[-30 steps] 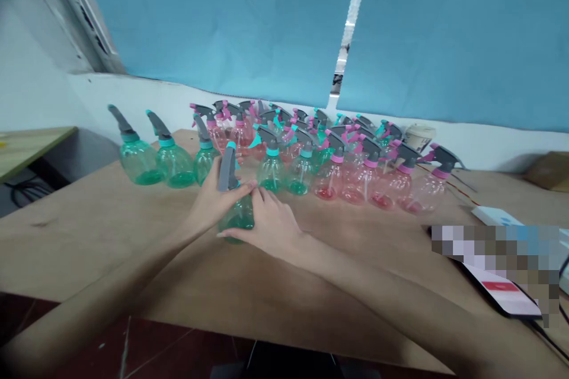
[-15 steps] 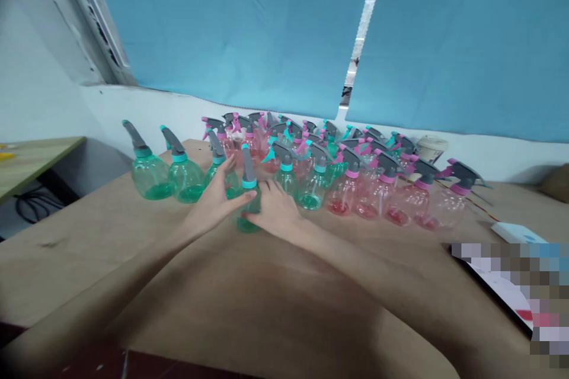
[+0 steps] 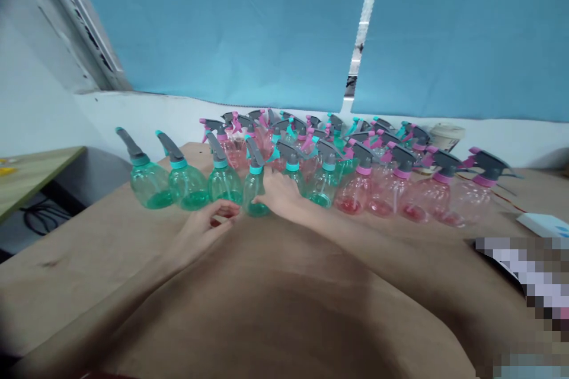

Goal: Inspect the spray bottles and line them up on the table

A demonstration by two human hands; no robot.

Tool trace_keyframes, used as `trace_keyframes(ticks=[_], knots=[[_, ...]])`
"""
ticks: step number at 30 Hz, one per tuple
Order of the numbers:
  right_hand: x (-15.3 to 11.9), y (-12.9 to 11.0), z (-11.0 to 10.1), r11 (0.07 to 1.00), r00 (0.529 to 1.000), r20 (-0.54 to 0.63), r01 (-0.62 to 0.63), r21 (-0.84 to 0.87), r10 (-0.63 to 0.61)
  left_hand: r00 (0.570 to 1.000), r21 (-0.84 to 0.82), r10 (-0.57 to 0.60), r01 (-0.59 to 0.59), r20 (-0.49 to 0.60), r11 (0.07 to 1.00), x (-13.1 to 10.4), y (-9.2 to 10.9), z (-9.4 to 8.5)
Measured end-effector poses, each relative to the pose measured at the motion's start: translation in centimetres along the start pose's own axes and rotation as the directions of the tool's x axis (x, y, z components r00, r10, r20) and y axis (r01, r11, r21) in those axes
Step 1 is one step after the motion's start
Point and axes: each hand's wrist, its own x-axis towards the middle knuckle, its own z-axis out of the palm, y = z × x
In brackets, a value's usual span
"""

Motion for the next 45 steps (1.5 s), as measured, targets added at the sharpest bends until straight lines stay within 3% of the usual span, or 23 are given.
trace_keyframes(ticks=[13,20,25,29,31,38,45], knots=[[1.4,0.2,0.3,0.997,0.999,0.024,-0.025,0.067,0.024,0.994,0.015,-0.016,0.015,0.108,1.0,0.4,-0.7,0.9],[0.4,0.6,0.2,0.99,1.0,-0.013,-0.012,0.142,0.014,0.989,0.045,-0.028,0.021,0.145,0.999,0.7,0.3,1.7],[-2.6,3.1,-1.4,0.98,0.996,-0.093,0.026,0.199,-0.008,0.988,0.066,-0.036,0.027,0.149,0.997,0.8,1.3,2.3],[-4.6,6.3,-2.7,0.968,0.971,-0.211,-0.056,0.243,0.11,0.988,0.085,-0.049,0.036,0.148,0.996,1.2,2.4,2.9],[-5.1,7.4,-3.0,0.953,0.962,-0.208,-0.111,0.283,0.174,0.988,0.087,-0.051,0.039,0.143,0.995,1.5,3.1,3.3],[-3.1,6.8,-2.3,0.897,0.972,-0.037,-0.199,0.394,0.232,0.991,0.073,-0.037,0.028,0.13,0.997,1.9,5.7,4.7],[-1.0,5.7,-1.1,0.902,0.969,-0.051,-0.206,0.38,0.243,0.991,0.081,-0.037,0.027,0.132,0.996,1.4,7.4,5.4]])
